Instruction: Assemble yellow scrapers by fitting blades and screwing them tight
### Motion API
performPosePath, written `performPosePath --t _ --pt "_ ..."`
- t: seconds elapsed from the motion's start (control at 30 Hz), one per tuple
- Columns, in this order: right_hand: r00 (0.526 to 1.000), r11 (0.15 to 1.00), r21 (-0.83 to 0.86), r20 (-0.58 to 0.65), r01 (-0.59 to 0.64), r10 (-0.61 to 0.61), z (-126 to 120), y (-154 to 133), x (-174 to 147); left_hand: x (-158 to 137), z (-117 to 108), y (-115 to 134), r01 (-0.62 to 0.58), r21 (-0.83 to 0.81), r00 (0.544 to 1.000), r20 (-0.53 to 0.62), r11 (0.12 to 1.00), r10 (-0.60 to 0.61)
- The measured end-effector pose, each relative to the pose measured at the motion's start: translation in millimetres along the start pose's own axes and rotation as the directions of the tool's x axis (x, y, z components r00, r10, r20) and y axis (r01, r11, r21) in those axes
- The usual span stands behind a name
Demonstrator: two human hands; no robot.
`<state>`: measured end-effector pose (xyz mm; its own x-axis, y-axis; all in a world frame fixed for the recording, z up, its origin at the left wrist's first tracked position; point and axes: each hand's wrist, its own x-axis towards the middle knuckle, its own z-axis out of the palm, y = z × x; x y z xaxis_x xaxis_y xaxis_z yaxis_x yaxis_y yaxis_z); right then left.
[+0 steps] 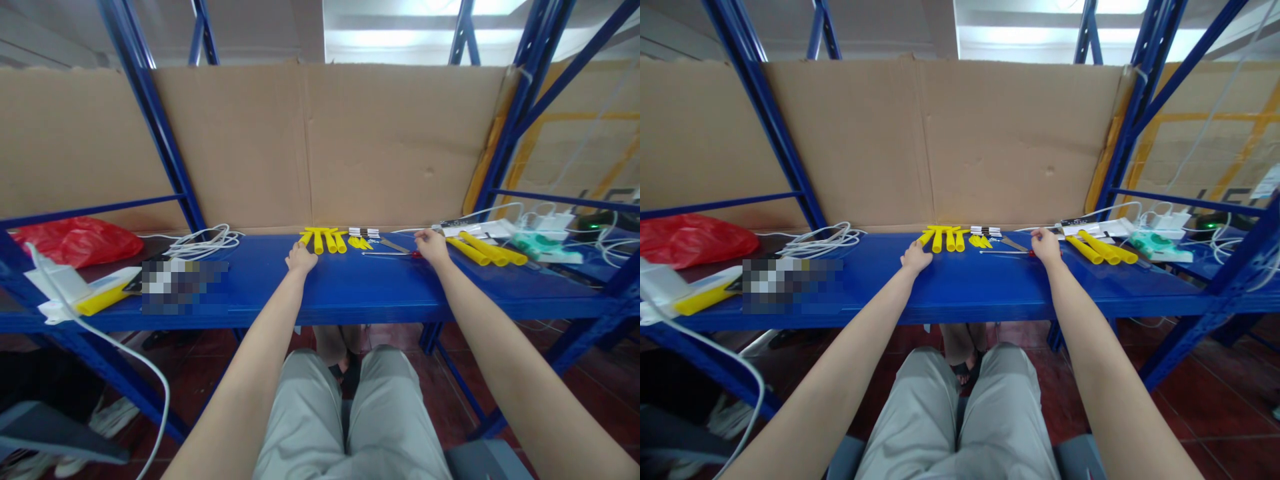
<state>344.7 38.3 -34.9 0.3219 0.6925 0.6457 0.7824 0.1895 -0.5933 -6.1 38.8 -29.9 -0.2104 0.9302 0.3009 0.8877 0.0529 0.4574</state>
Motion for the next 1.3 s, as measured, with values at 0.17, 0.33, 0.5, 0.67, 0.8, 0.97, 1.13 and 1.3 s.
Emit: performPosePath --t 0.17,0.33,0.5,0.67,0.8,0.97,1.13,1.3 --pt "1.000 1.000 0.003 0.003 0.004 -0.004 1 1 0 6 0 -2 0.016 -0.086 0.998 -0.051 0.996 -0.020" --pt "1.000 1.000 -0.014 0.001 -0.012 0.012 0 -3 -2 19 4 -6 0.004 -0.214 1.000 -0.021 0.977 -0.008" --pt "1.000 1.000 0.015 0.018 -0.002 0.002 0 -5 -2 32 2 -6 0.040 -0.267 0.999 -0.013 0.963 -0.045" --pt "1.000 1.000 0.030 0.025 0.004 -0.005 0 -6 -3 42 -9 -7 0.104 -0.237 0.990 -0.068 0.966 -0.123" --pt "0.999 1.000 0.026 0.030 -0.017 0.016 0 -8 -4 47 -16 -8 0.109 -0.245 0.973 -0.174 0.963 -0.154" --pt "1.000 1.000 0.029 0.024 0.003 -0.003 1 -7 -3 49 -26 -8 0.023 -0.237 0.952 -0.290 0.971 -0.094" --pt "0.999 1.000 0.018 0.047 -0.015 0.014 1 -8 -3 45 -36 -11 -0.034 -0.117 0.950 -0.314 0.993 -0.005" --pt "0.999 1.000 0.021 0.043 -0.017 0.016 1 -9 -4 41 -40 -17 -0.137 -0.026 0.931 -0.344 0.990 0.120"
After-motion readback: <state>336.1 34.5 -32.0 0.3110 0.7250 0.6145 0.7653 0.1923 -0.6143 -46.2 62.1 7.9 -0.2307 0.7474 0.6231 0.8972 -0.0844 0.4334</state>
